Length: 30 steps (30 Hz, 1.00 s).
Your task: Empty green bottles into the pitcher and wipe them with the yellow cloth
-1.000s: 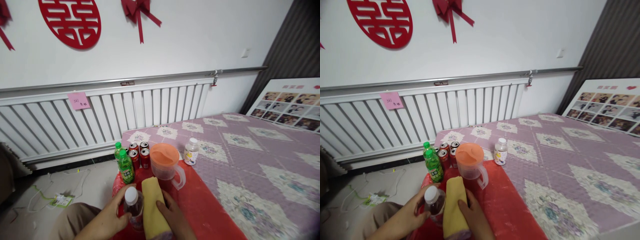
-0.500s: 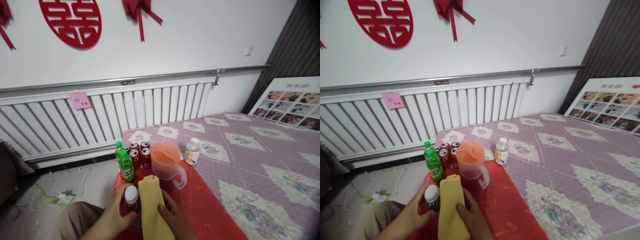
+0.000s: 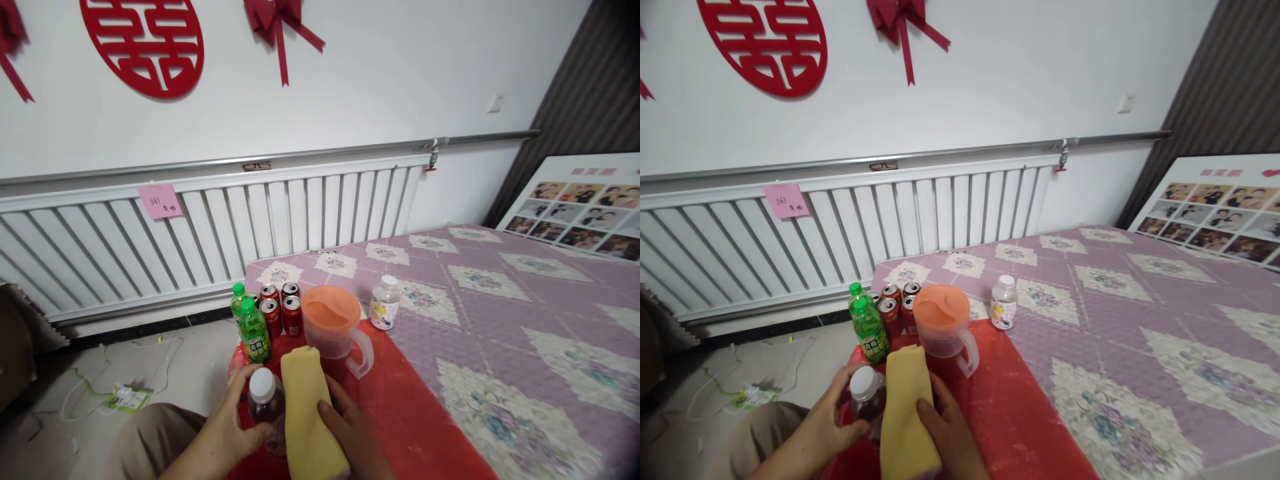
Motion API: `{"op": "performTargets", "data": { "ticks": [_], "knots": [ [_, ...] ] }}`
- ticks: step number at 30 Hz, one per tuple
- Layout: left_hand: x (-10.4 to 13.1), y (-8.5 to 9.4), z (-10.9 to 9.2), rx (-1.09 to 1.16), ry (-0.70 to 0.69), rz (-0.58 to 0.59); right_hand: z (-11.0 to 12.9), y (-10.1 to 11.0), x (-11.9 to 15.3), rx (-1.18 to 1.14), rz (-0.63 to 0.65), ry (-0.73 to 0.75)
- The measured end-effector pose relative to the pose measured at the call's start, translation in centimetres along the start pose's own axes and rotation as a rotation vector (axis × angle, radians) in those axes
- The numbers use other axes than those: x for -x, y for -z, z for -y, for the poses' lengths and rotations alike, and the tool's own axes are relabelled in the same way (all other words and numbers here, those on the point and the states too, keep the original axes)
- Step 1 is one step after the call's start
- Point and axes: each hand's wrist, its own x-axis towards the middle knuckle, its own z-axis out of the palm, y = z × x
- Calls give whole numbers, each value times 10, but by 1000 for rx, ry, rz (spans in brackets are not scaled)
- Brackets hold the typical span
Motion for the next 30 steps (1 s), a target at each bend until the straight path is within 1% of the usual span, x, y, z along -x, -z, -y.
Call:
{"op": "performTargets", "data": {
  "ticks": [2,4,7,12,16,18,20,23,25,27,30],
  "knots": [
    [0,0,-6,-64,4,-36,2,-3,2,-18,44,9],
    [1,2,-12,-95,-1,-37,3,-5,3,-4,45,2],
    [0,5,-15,-69,-1,12,2,-2,-1,42,7,-23],
    [-1,10,-15,-48,13,101,-5,7,-8,121,-64,-72],
    [-1,11,-15,-19,6,151,-1,5,-7,31,-76,-55],
    [-1,10,-14,-4,0,178,4,2,-4,-25,-55,-53],
    [-1,9,-12,16,-10,203,9,-1,-1,-48,1,-40],
    [-1,8,-10,45,-11,216,10,-3,-1,-13,60,3],
    [-1,9,-9,50,13,203,6,-2,-3,28,29,4],
    [-1,9,-9,56,31,191,2,1,-6,75,-34,-21],
    [-1,10,-12,67,39,199,-2,7,-10,161,-87,-43]
  ]
}}
